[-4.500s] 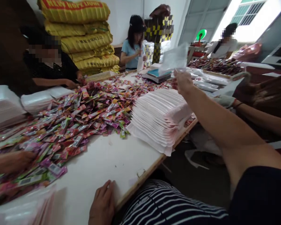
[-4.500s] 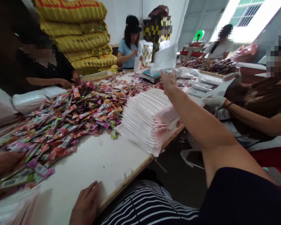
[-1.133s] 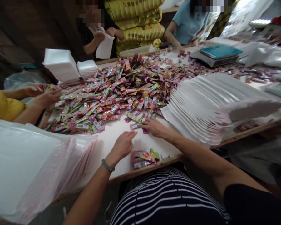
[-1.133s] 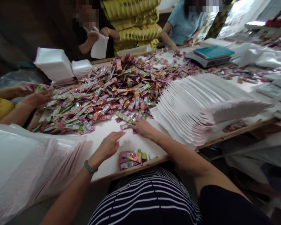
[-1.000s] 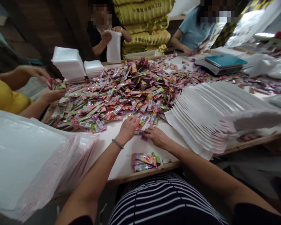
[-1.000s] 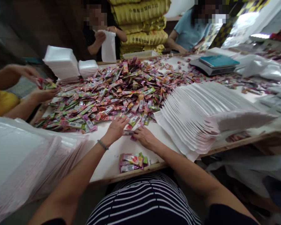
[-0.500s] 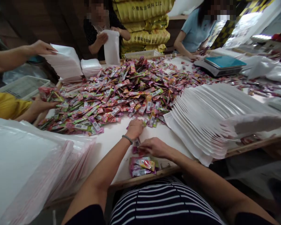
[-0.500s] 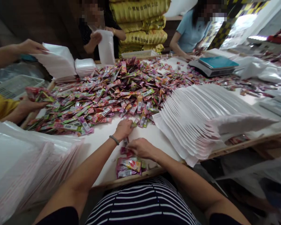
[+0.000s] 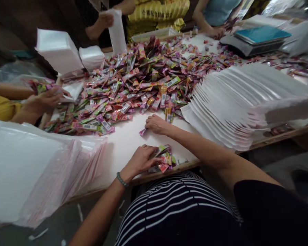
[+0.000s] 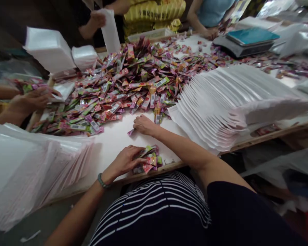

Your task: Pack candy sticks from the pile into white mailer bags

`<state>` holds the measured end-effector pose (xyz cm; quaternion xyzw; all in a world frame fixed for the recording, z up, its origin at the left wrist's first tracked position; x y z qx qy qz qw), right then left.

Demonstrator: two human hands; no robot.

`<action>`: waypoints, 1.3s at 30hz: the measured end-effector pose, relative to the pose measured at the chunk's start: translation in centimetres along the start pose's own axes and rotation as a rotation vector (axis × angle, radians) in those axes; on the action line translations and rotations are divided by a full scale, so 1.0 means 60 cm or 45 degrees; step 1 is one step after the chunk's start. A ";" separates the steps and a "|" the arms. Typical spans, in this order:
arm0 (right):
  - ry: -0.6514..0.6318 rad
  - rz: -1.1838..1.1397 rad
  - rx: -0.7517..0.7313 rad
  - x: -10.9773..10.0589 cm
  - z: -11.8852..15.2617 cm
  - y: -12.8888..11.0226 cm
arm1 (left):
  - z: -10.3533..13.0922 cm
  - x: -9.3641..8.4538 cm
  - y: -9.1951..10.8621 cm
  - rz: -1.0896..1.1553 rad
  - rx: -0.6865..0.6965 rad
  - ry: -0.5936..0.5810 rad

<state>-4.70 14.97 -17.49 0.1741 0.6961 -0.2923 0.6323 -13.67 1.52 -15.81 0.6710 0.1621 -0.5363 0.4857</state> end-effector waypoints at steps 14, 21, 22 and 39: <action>0.009 -0.192 -0.087 0.020 0.208 -0.116 | 0.050 0.056 -0.009 -0.087 -0.016 0.221; 0.186 -0.082 -0.271 0.010 0.183 -0.091 | 0.042 0.066 -0.059 -0.520 -0.167 0.139; 0.195 -0.098 -0.247 0.008 0.182 -0.088 | 0.036 0.063 -0.059 -0.558 -0.173 0.154; 0.367 0.050 -0.362 0.088 0.196 -0.112 | 0.223 -0.260 0.136 -0.480 -0.533 1.148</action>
Point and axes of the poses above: each hand's wrist, its own z-axis away from the middle knuckle, its own x-axis out of the palm, y = z × x, the point moved 4 cm from there along -z, towards the middle knuckle, and after that the axes turned 6 degrees about y, right-handed, at the moved point
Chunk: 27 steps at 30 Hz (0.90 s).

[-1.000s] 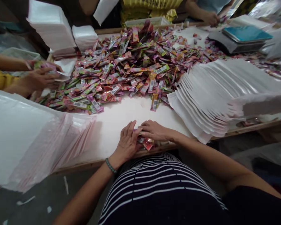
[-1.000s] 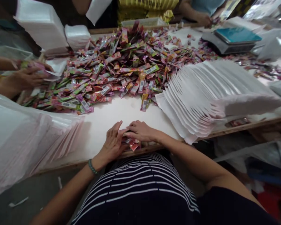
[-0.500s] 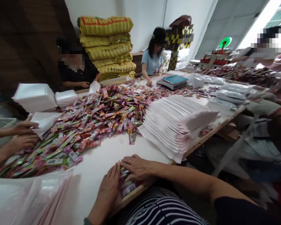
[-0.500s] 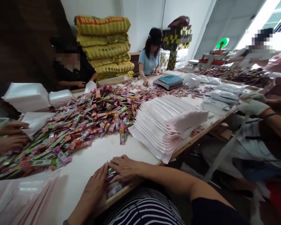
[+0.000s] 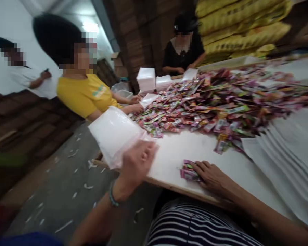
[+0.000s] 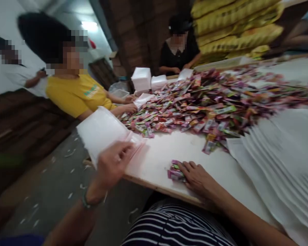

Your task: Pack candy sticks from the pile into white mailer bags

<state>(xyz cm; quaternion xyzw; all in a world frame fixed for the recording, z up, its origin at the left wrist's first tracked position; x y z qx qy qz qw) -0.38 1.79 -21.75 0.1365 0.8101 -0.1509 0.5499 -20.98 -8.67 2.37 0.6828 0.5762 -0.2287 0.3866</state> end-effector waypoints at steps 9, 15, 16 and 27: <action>0.181 0.039 0.013 0.016 0.007 -0.015 | -0.051 -0.041 -0.119 -1.035 0.027 -0.675; 0.231 -0.094 0.079 0.007 0.013 -0.019 | -0.031 -0.057 -0.129 -1.048 0.130 -0.414; 0.246 -0.165 0.127 0.007 0.013 -0.015 | -0.039 -0.067 -0.119 -1.008 0.129 -0.269; 0.683 -0.820 1.478 -0.083 0.069 0.115 | 0.033 0.279 0.077 -0.219 0.293 -0.632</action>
Point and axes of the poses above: each hand's wrist, its own z-axis away from the middle knuckle, its own x-axis out of the palm, y = z × x, the point moved 4 cm from there along -z, towards the middle knuckle, and after that the axes turned 6 degrees about y, right-handed, at the moved point
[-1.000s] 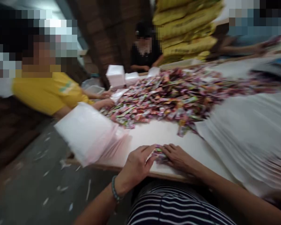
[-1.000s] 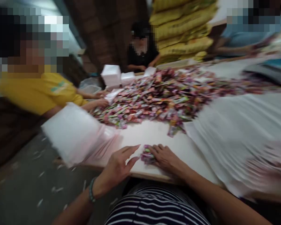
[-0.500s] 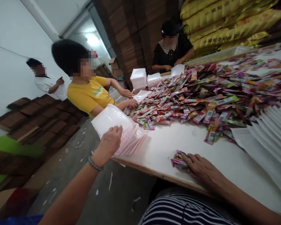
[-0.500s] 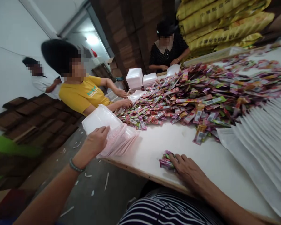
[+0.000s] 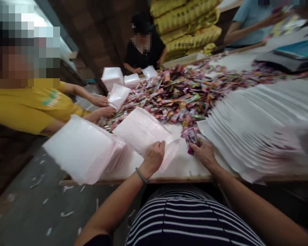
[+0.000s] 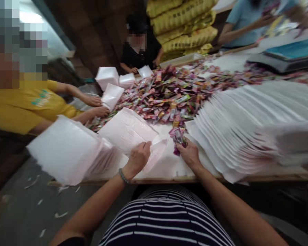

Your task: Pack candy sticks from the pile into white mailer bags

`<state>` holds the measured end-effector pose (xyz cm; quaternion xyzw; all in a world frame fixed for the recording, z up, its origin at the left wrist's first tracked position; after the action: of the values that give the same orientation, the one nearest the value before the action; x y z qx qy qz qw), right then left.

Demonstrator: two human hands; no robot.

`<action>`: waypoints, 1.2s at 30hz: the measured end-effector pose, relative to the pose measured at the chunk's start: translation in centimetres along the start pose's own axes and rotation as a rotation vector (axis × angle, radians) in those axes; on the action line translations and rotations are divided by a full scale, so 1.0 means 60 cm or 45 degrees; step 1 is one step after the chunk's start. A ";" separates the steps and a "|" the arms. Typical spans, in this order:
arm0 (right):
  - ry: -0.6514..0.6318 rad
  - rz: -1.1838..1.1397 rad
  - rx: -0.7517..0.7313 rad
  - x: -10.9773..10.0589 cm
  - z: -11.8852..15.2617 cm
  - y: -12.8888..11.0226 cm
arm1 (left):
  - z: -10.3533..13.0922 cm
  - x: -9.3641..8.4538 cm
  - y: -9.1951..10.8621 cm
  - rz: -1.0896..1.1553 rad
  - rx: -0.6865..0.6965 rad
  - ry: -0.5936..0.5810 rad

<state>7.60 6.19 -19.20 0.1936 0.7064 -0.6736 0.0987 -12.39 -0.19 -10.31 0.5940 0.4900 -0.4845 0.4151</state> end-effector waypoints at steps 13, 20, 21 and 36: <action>-0.445 0.788 -0.877 0.068 0.054 -0.034 | -0.049 0.115 -0.029 0.348 -0.342 -0.022; -0.456 1.048 -1.029 0.084 0.075 -0.071 | -0.044 0.095 -0.009 0.337 -0.112 0.153; -0.438 1.055 -0.963 0.086 0.070 -0.071 | -0.044 0.091 -0.005 0.320 -0.024 0.173; -0.634 0.686 -0.671 0.121 0.045 -0.066 | -0.030 0.097 0.011 0.632 -0.045 0.191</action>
<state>-0.93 4.48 -18.66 0.1710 0.7331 -0.4470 0.4833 -11.14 2.50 -15.70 0.7230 0.3671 -0.3137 0.4941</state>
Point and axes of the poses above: each hand's wrist, its own z-axis away from the middle knuckle, its own x-axis out of the palm, y = z × x, the point moved 4 cm from there along -z, towards the middle knuckle, and after that the axes turned 6 degrees about y, right-handed, at the moved point
